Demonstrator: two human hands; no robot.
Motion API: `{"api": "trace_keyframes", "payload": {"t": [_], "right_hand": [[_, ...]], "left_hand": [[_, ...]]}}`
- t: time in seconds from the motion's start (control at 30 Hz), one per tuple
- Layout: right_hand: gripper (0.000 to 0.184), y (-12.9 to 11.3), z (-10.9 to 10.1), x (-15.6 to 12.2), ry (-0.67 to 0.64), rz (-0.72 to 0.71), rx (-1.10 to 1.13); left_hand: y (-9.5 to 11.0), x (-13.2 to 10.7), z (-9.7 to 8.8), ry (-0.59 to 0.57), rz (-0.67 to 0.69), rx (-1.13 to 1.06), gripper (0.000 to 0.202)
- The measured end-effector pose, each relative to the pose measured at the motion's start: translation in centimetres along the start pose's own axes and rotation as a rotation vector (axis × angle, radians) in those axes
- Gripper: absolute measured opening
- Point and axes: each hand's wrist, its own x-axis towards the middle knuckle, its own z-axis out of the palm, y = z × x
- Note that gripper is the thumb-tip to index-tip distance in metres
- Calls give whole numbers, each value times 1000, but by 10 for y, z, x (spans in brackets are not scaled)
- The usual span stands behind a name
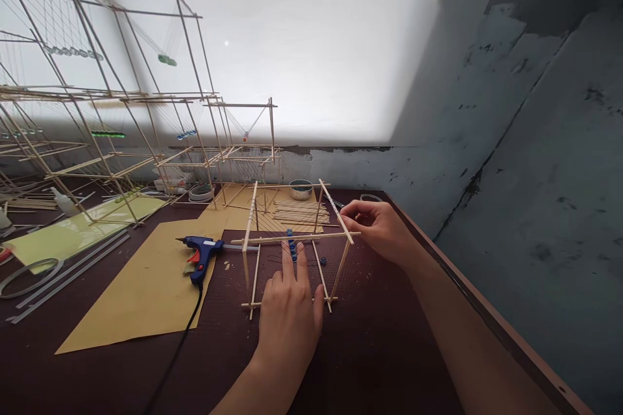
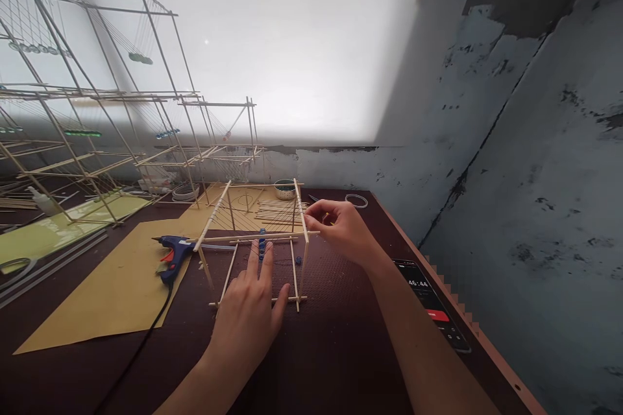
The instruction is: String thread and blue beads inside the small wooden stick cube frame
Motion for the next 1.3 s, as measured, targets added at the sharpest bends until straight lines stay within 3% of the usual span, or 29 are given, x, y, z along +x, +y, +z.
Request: {"api": "trace_keyframes", "payload": {"t": [0.6,0.87,1.3], "right_hand": [[15,-1,1,0,1,-7,-1],[13,3,6,2,10,4,107],[27,10,15,5,38,-31,170]], "left_hand": [[1,0,-3,-17,-8,18,65],[0,1,-1,-24,-12,11,66],[-1,-1,-1,25,1,2,62]]}}
